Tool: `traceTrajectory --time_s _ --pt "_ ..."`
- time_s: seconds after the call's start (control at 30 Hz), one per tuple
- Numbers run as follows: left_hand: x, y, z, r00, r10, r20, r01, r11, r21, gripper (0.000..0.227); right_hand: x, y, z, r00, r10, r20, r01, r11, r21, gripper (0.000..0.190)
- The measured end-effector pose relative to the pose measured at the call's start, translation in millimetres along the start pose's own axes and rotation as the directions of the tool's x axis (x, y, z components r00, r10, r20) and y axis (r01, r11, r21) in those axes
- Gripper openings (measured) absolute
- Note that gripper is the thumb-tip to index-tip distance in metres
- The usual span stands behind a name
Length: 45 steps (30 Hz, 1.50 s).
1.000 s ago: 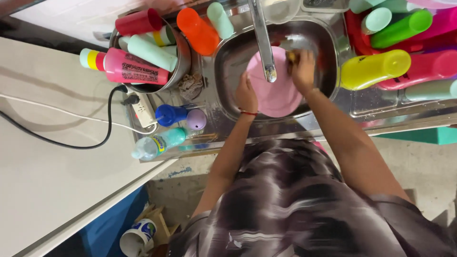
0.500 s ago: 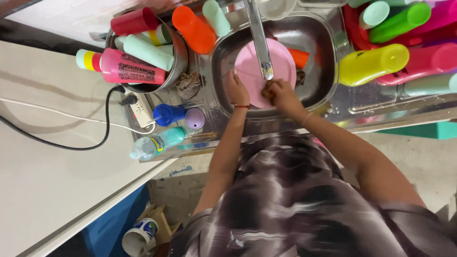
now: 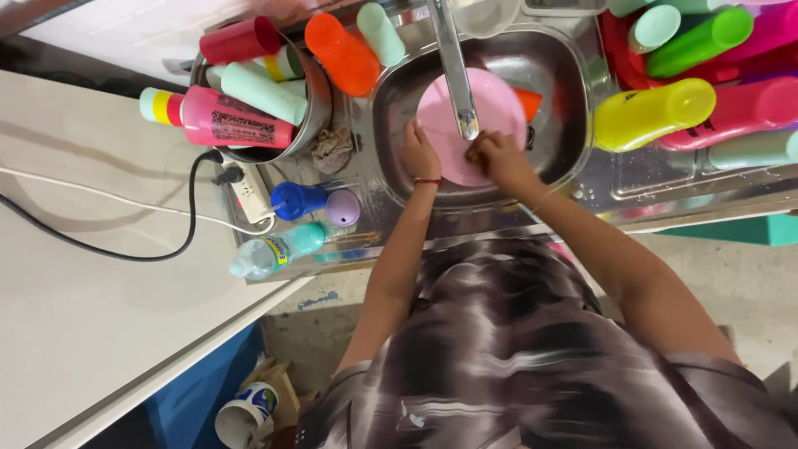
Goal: Washing and rinsing various dishes including plates, bowls, and cups in a sink using a sponge.
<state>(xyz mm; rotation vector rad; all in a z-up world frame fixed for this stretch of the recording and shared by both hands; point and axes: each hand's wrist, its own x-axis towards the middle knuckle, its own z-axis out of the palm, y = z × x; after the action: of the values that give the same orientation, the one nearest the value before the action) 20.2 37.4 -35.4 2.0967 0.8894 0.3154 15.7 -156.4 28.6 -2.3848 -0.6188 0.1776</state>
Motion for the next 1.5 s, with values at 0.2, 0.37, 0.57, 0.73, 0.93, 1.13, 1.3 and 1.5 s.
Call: traceTrajectory --time_s 0.2,0.37,0.57,0.73,0.93,1.13,1.3,1.5 --pt "-16 -59 60 0.896 -0.253 0.365 0.401 0.814 -0.42 0.039 -34 3 -115 0.888 0.391 -0.244 -0.298 0.891 0.343 0.016" --pt "-30 -53 38 0.819 -0.177 0.546 0.539 0.567 -0.623 0.058 -114 78 -115 0.951 0.086 -0.298 -0.209 0.887 -0.412 0.03" --pt "-36 1 -23 0.959 0.096 0.266 -0.048 0.982 -0.183 0.051 -163 82 -96 0.925 0.001 -0.38 -0.323 0.529 -0.785 0.031" --pt "-41 56 -67 0.903 -0.182 0.39 0.35 0.837 -0.42 0.067 -151 62 -92 0.909 0.046 -0.414 -0.323 0.705 -0.631 0.051" --pt "-35 -80 48 0.743 -0.258 0.617 0.668 0.328 -0.668 0.072 -77 11 -94 0.922 0.385 -0.042 -0.3 0.778 0.552 0.045" --pt "-60 -22 -14 0.927 -0.163 0.339 0.344 0.731 -0.589 0.092 -35 48 -12 0.886 0.463 0.001 -0.316 0.601 0.734 0.068" --pt "-55 23 -55 0.837 0.54 0.084 -0.534 0.841 -0.091 0.049 -1 12 -1 0.894 0.414 0.169 -0.256 0.162 0.953 0.058" --pt "-64 2 -27 0.25 0.947 0.202 -0.907 0.156 0.39 0.037 13 71 35 0.885 0.41 0.219 -0.089 -0.313 0.946 0.054"
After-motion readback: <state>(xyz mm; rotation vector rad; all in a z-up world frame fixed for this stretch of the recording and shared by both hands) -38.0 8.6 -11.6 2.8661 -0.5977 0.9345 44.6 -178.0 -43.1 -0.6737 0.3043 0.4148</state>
